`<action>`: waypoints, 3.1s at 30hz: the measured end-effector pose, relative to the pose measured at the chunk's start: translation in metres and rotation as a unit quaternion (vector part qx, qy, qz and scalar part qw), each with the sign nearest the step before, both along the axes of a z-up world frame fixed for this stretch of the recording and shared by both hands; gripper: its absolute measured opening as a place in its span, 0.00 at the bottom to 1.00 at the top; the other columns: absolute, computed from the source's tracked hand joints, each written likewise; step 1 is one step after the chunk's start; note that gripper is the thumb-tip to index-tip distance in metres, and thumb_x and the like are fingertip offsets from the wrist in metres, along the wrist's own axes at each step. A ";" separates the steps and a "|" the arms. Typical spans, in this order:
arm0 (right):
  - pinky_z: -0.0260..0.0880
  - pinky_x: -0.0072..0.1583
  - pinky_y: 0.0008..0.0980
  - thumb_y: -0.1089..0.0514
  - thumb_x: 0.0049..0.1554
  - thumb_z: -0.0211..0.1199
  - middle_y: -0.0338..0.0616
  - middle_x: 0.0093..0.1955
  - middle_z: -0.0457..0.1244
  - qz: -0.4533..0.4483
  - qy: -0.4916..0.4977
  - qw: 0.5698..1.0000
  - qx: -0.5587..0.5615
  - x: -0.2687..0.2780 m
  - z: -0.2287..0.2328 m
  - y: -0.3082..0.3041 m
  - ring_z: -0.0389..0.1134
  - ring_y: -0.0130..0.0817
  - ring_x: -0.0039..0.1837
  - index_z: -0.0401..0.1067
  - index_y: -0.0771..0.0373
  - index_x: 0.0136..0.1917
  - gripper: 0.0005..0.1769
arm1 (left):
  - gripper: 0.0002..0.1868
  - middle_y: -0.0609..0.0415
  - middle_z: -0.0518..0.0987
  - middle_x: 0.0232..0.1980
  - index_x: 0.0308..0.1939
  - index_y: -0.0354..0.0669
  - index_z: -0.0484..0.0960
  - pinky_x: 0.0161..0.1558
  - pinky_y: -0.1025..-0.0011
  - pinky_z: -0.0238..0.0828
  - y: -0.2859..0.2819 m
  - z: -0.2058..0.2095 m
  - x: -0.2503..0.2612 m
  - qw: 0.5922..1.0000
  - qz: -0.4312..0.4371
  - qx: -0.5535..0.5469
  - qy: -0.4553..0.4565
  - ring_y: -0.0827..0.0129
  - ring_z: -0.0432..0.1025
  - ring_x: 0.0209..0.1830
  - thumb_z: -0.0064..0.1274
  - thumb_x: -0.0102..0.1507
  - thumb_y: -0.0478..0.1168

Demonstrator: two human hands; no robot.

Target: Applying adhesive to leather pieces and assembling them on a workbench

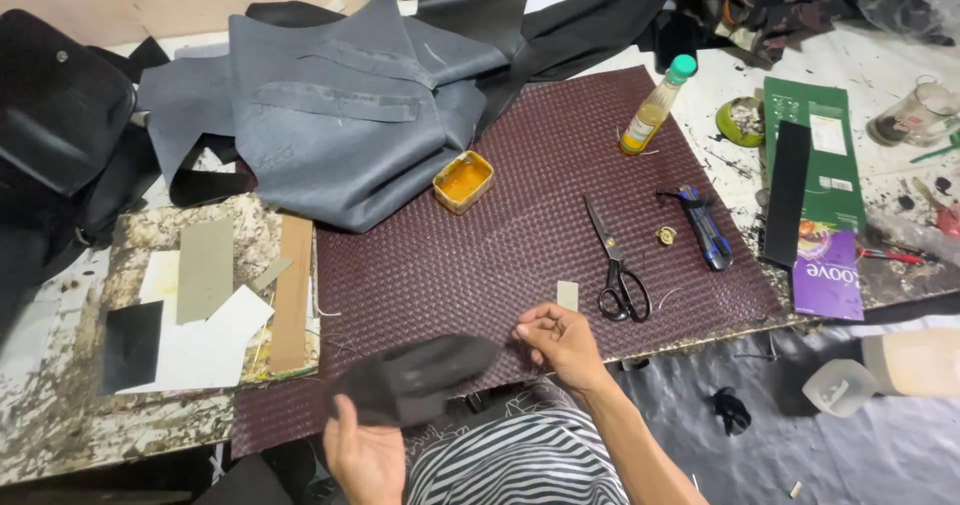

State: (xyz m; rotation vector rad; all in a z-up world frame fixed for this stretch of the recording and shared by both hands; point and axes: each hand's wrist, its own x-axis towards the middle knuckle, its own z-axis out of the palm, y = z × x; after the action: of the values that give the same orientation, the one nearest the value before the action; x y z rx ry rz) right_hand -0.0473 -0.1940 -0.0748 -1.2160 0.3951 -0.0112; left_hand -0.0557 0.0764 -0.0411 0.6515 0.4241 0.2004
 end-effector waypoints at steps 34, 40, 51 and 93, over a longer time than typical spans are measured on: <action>0.64 0.35 0.22 0.58 0.59 0.64 0.38 0.33 0.69 0.038 -0.091 0.942 -0.321 -0.004 -0.047 0.012 0.64 0.22 0.31 0.77 0.63 0.45 0.06 | 0.62 0.58 0.19 0.85 0.81 0.50 0.30 0.81 0.45 0.31 0.370 0.048 0.289 0.962 0.194 0.075 -0.178 0.60 0.18 0.85 0.58 0.57 0.56; 0.56 0.35 0.23 0.56 0.58 0.65 0.33 0.33 0.68 0.015 -0.105 0.921 -0.374 0.000 -0.053 0.014 0.57 0.19 0.31 0.79 0.59 0.42 0.06 | 0.28 0.49 0.74 0.71 0.71 0.42 0.67 0.69 0.59 0.68 0.206 0.019 0.213 0.901 -0.042 0.430 -0.039 0.58 0.72 0.70 0.45 0.71 0.51; 0.62 0.36 0.24 0.59 0.60 0.67 0.34 0.32 0.65 0.030 -0.164 0.920 -0.356 -0.002 -0.040 0.014 0.61 0.21 0.32 0.77 0.60 0.44 0.03 | 0.27 0.52 0.68 0.77 0.68 0.48 0.76 0.73 0.47 0.55 -0.020 -0.078 0.087 0.499 -0.222 0.820 -0.170 0.55 0.60 0.78 0.48 0.67 0.51; 0.61 0.37 0.36 0.57 0.65 0.53 0.40 0.31 0.57 -0.039 -0.416 0.640 -0.644 -0.014 -0.054 0.034 0.59 0.38 0.32 0.62 0.59 0.35 0.16 | 0.22 0.33 0.74 0.74 0.65 0.26 0.80 0.71 0.40 0.57 -0.022 -0.077 0.068 0.478 -0.172 0.817 -0.273 0.39 0.65 0.75 0.47 0.77 0.43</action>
State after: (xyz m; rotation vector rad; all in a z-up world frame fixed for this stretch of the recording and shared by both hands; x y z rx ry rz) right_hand -0.0616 -0.1596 -0.1289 -2.4029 -0.5430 -1.0755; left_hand 0.0126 0.0544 -0.1179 2.4787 -0.7805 0.3892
